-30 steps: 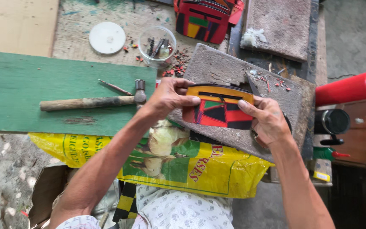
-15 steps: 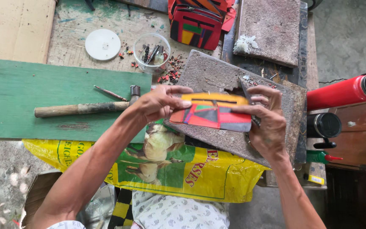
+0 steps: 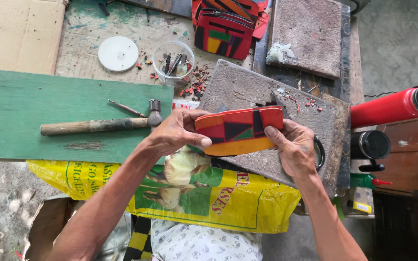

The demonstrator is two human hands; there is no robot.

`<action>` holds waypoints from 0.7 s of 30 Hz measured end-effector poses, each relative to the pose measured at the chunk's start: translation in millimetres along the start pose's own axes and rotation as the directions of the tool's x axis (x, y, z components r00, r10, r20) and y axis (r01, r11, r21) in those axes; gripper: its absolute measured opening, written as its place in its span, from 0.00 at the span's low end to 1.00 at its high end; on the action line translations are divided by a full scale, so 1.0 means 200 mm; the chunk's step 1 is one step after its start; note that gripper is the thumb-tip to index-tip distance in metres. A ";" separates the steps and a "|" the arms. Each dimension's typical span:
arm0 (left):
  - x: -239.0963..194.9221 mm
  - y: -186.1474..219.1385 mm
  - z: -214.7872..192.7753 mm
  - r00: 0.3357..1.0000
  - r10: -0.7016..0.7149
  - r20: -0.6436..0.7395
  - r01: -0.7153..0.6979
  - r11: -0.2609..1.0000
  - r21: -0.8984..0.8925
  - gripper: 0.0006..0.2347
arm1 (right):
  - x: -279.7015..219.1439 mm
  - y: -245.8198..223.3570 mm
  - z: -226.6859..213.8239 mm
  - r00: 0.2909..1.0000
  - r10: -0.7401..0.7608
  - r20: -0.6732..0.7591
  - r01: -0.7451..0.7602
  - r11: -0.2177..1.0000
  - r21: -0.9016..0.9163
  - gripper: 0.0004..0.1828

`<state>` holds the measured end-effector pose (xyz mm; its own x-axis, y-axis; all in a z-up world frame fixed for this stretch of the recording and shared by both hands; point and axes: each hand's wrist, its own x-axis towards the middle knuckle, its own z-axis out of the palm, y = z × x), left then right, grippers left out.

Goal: The person trims excess material from a colorful pouch using shears, then uses a hammer and nail punch to create holes along the pouch edge. They repeatedly hammer the punch to form a series of holes around the perimeter.

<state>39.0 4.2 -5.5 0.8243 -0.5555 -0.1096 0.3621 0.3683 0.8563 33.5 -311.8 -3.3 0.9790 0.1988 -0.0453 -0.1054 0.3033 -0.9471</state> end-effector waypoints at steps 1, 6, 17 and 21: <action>-0.01 -0.02 0.00 1.000 0.012 0.004 -0.011 1.000 -0.028 0.27 | -0.01 0.00 0.00 1.000 0.011 -0.002 -0.011 1.000 0.012 0.16; 0.00 -0.06 -0.03 0.998 0.000 -0.063 0.000 1.000 0.005 0.24 | 0.00 -0.01 0.00 0.996 0.087 -0.013 -0.087 0.996 0.019 0.17; -0.05 0.03 0.28 0.768 0.614 0.185 -0.251 0.022 0.968 0.37 | -0.08 0.02 0.13 0.982 -0.064 -0.180 0.060 0.998 -0.026 0.15; 0.04 0.00 0.38 0.718 0.562 0.410 -0.310 -0.269 0.912 0.29 | -0.10 -0.01 0.23 0.972 -0.075 -0.221 0.077 0.997 0.002 0.15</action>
<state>13.4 -56.2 31.8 0.6172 -0.4975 0.6095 -0.7498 -0.6068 0.2639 6.0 -272.9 15.1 0.9984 -0.0353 -0.0434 -0.0299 0.3191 -0.9473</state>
